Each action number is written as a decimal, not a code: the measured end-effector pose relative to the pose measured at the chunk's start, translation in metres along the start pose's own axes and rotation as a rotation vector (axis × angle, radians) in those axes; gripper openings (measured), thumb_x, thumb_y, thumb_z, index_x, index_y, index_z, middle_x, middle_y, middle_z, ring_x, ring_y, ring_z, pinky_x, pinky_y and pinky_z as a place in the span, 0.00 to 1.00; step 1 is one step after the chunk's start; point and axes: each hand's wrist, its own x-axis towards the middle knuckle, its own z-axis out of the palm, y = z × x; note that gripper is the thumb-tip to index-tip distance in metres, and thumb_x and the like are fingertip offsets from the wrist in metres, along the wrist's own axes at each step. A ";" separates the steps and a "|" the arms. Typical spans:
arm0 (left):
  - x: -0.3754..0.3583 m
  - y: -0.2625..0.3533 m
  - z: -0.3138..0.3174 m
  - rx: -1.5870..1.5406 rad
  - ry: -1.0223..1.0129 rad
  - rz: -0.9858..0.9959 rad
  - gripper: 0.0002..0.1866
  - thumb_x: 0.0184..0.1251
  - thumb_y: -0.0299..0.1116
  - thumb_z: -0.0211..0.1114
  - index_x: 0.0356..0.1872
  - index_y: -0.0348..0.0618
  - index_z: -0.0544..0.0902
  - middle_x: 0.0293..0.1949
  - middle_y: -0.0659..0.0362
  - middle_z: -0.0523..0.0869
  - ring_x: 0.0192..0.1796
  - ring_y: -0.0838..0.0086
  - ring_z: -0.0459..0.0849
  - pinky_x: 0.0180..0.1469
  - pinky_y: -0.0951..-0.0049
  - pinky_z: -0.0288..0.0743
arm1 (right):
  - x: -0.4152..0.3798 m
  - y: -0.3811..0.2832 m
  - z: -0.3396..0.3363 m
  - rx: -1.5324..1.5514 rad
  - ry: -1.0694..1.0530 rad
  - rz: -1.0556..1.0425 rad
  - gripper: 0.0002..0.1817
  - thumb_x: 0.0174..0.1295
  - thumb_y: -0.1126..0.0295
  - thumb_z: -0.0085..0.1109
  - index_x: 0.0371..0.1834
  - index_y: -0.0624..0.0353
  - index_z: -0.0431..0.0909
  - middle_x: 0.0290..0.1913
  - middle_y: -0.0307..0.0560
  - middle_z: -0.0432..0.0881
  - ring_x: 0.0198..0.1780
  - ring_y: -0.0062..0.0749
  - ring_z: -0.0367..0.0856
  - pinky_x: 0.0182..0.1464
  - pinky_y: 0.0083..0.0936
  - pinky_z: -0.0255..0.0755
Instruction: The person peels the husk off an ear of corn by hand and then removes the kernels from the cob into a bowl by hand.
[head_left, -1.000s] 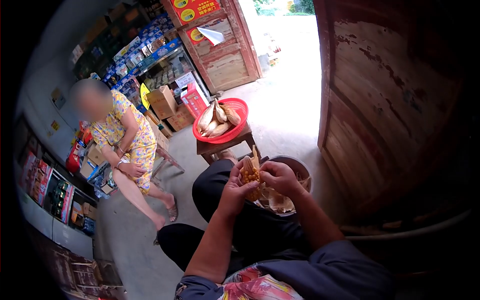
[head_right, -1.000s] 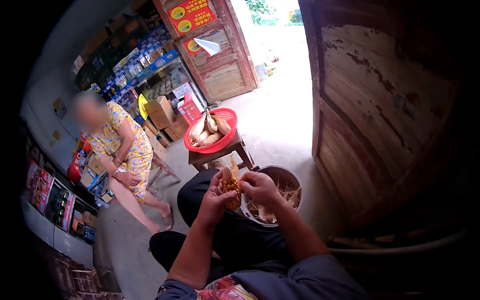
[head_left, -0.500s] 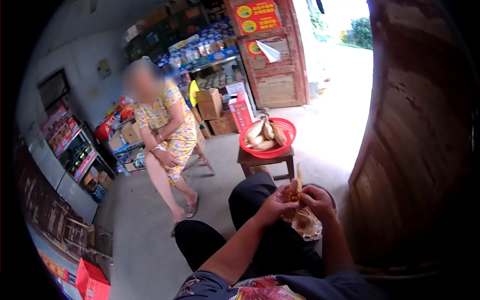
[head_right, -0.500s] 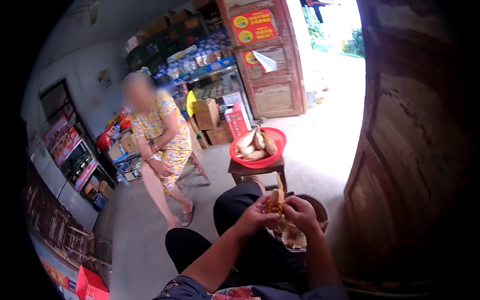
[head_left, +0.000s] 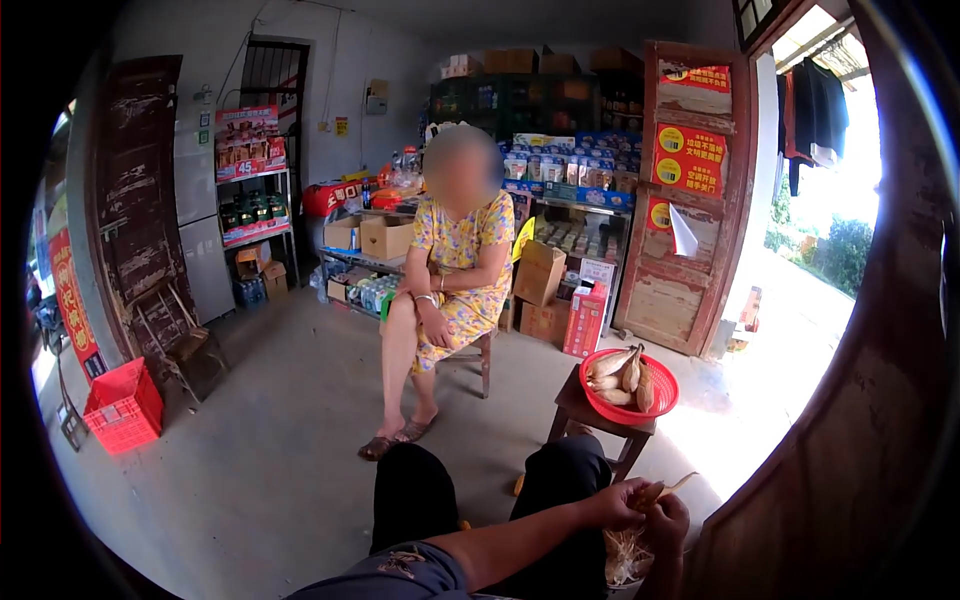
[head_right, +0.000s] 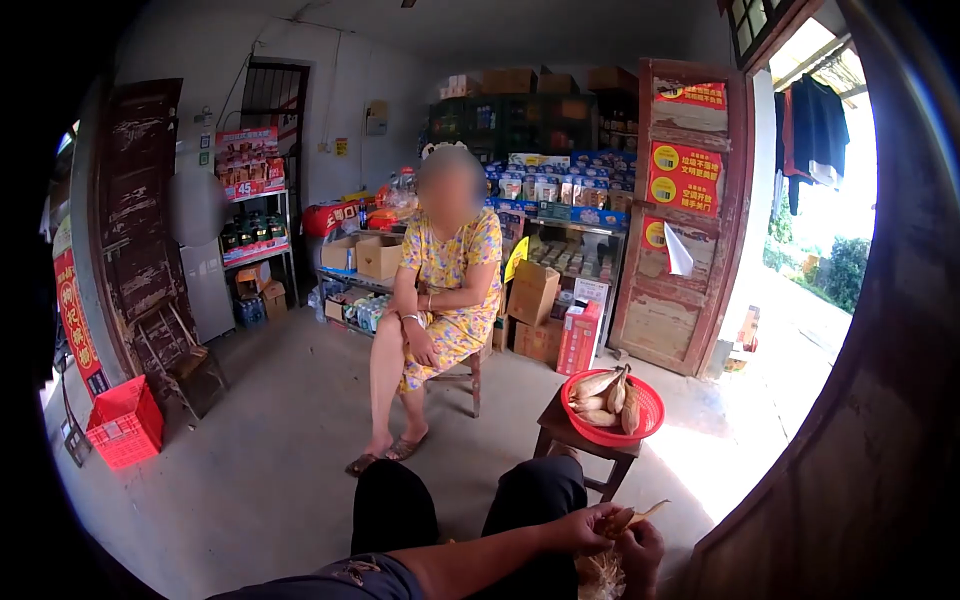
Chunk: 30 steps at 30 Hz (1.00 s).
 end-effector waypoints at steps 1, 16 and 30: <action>0.000 -0.002 0.002 -0.029 0.012 0.000 0.34 0.60 0.23 0.67 0.68 0.42 0.65 0.52 0.61 0.76 0.53 0.78 0.76 0.56 0.77 0.72 | -0.003 0.001 -0.004 0.210 -0.077 0.100 0.08 0.62 0.73 0.57 0.40 0.66 0.81 0.36 0.44 0.85 0.36 0.25 0.82 0.40 0.21 0.77; -0.006 0.014 0.006 -0.056 0.112 0.040 0.30 0.64 0.24 0.66 0.66 0.40 0.65 0.52 0.63 0.78 0.52 0.80 0.76 0.55 0.78 0.73 | -0.003 0.016 -0.020 0.368 -0.114 0.330 0.10 0.66 0.72 0.54 0.44 0.67 0.78 0.33 0.45 0.82 0.33 0.28 0.81 0.37 0.22 0.77; -0.008 0.003 -0.006 -0.221 0.019 -0.018 0.30 0.63 0.23 0.68 0.65 0.40 0.66 0.50 0.61 0.79 0.53 0.79 0.79 0.56 0.76 0.75 | -0.004 0.015 -0.006 0.571 -0.313 0.191 0.18 0.71 0.70 0.52 0.60 0.69 0.70 0.51 0.51 0.81 0.49 0.35 0.82 0.50 0.26 0.77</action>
